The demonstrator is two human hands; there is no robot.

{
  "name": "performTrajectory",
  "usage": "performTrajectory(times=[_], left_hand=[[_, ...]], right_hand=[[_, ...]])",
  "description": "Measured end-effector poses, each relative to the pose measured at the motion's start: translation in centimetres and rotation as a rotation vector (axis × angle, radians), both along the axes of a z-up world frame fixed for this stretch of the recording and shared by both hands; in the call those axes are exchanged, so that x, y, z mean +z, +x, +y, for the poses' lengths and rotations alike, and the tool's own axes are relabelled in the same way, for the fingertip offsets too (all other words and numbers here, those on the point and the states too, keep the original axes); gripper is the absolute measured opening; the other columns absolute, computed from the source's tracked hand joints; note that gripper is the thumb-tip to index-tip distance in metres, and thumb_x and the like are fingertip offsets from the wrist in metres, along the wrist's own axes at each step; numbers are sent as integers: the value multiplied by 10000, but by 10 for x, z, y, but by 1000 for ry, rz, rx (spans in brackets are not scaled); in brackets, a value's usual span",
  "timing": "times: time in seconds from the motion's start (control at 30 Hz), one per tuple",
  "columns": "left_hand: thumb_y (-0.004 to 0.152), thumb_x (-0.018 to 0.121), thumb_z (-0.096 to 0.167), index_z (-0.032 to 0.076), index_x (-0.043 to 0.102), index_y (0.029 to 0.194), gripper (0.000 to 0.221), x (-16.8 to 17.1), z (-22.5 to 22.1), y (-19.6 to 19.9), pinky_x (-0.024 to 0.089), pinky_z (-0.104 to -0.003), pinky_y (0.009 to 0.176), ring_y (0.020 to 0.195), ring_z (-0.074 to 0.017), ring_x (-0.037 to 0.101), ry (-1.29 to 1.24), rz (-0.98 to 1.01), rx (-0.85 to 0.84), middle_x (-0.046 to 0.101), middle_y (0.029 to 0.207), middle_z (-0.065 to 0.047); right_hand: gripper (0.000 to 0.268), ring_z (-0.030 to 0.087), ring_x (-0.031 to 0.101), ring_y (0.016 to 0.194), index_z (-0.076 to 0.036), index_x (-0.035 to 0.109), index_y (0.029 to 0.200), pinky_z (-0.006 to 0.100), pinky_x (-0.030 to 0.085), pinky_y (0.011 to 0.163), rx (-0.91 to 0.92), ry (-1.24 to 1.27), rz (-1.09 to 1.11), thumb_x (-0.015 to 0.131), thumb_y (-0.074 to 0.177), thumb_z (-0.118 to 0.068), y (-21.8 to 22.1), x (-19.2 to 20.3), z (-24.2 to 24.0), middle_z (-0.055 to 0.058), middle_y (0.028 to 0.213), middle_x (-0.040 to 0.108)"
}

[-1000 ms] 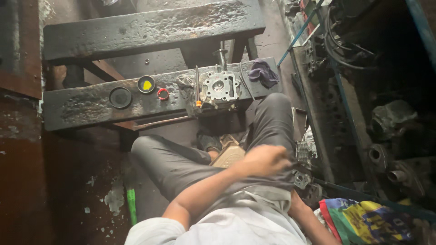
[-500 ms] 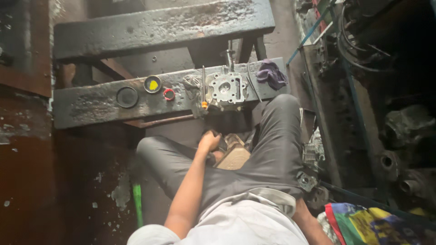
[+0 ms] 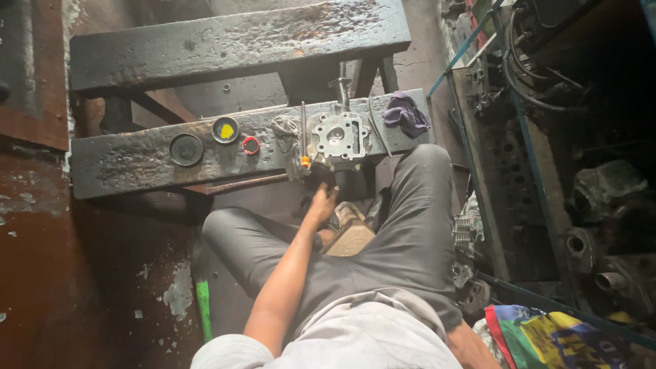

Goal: The person is repairing a motorcycle cylinder head. They apply yellow lubricant to the surface by hand, wipe parts with a cloth, and move small metal components on the workbench.

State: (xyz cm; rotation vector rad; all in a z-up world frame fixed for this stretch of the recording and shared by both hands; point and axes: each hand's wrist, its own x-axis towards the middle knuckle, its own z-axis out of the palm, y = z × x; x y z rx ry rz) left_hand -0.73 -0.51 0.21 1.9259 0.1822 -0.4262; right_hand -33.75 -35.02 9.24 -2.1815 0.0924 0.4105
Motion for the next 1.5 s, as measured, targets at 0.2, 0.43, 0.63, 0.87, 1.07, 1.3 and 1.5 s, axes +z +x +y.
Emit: performTrajectory(times=[0.2,0.43,0.63,0.87,1.07,1.3,1.5], left_hand=[[1014,562,380,22,710,1194,427,-13,-16,0,527,-409,921,1058,-349,721,-117,-131,14,746,1119,-217],[872,776,362,-29,702,1114,466,-4,-8,19,541,-434,899,1044,-379,711,84,-92,108,730,1102,-252],[872,780,325,-38,691,1099,437,-4,-7,15,543,-441,885,1034,-390,708,138,-1,136,733,1072,-253],[771,866,300,-9,685,1113,494,-6,-8,18,567,-414,875,995,-329,745,113,38,161,758,1048,-206],[841,758,159,6,718,1156,352,-5,-9,20,546,-429,882,1053,-347,702,171,-150,118,734,1100,-221],[847,700,142,51,759,1108,282,6,-6,19,561,-404,887,1018,-296,743,100,-30,160,775,1060,-179],[815,732,148,26,713,1095,306,10,-1,8,559,-397,874,1003,-304,735,131,55,190,760,1044,-180]], right_hand=[[181,283,728,856,-22,718,947,364,566,766,-24,-25,56,683,770,-35,-6,29,-12,158,917,743],[148,273,726,820,-8,698,926,343,562,745,16,-42,-325,619,804,20,62,151,7,159,882,726],[222,142,605,665,30,735,935,289,487,626,-384,389,-144,536,968,-65,219,156,98,92,787,721],[192,244,683,679,-3,694,977,376,537,624,-675,630,249,588,871,-122,375,-49,199,141,846,721],[139,290,661,625,-6,733,866,421,518,570,-210,217,-77,640,807,-91,381,-111,193,168,800,700],[278,199,610,628,60,713,819,408,472,564,-635,490,230,615,949,-167,376,-102,203,124,746,698],[199,253,633,668,19,678,880,445,494,601,-391,338,62,599,883,-163,329,-77,198,196,757,679]])
